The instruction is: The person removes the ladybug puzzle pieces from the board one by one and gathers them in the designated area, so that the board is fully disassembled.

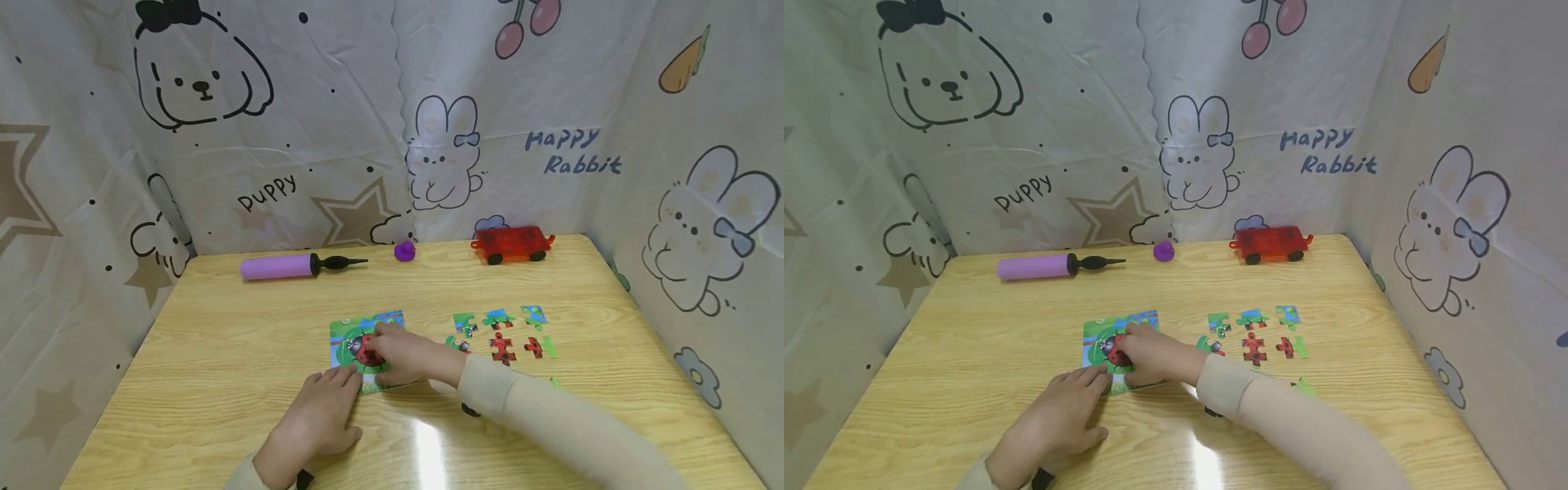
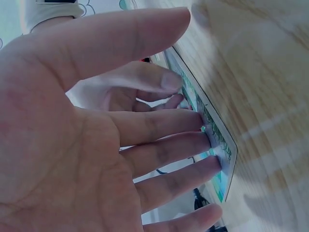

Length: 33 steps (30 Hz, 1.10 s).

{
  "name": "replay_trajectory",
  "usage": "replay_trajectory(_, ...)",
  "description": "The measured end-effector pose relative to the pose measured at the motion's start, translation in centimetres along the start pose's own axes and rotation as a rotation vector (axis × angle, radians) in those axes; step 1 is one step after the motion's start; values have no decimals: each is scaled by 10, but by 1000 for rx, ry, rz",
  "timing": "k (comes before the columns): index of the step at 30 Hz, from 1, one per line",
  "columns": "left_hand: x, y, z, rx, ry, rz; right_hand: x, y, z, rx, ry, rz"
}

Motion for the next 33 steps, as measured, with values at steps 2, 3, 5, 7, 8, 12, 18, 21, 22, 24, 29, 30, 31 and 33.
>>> replay_trajectory(2,1,0,0,7,1,-4,0,0,3,52,-2,13)
replay_trajectory(3,1,0,0,10,4,-7,1,0,4,76,-3,22)
replay_trajectory(5,2,0,1,17,7,-14,1,1,5,113,3,44)
replay_trajectory(7,3,0,1,20,9,-16,2,1,6,134,12,59)
replay_trajectory(8,3,0,1,21,10,-18,2,1,5,141,16,68)
replay_trajectory(12,3,1,1,17,17,-21,4,0,5,169,34,123)
replay_trajectory(18,3,1,0,13,30,-38,7,-4,4,207,50,201)
replay_trajectory(21,3,2,0,13,26,-55,8,-5,5,203,51,199)
replay_trajectory(22,2,2,-1,14,24,-61,8,-5,5,200,49,198)
replay_trajectory(24,2,3,-1,16,22,-69,7,-6,5,187,41,197)
replay_trajectory(29,2,5,-2,20,14,-78,6,-8,4,143,15,240)
replay_trajectory(30,1,5,-2,20,10,-76,6,-8,4,131,11,260)
replay_trajectory(31,1,6,-2,20,8,-75,6,-10,4,121,6,280)
replay_trajectory(33,1,7,-2,17,11,-70,7,-11,3,92,-2,316)
Point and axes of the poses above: each hand's wrist, its own z-axis towards the middle knuckle, its own x-axis out of the palm, y = z × x, the point moved 9 cm from there along z, towards the middle knuckle, and after that the axes turned 1 degree about -x, right-handed, at the moved point
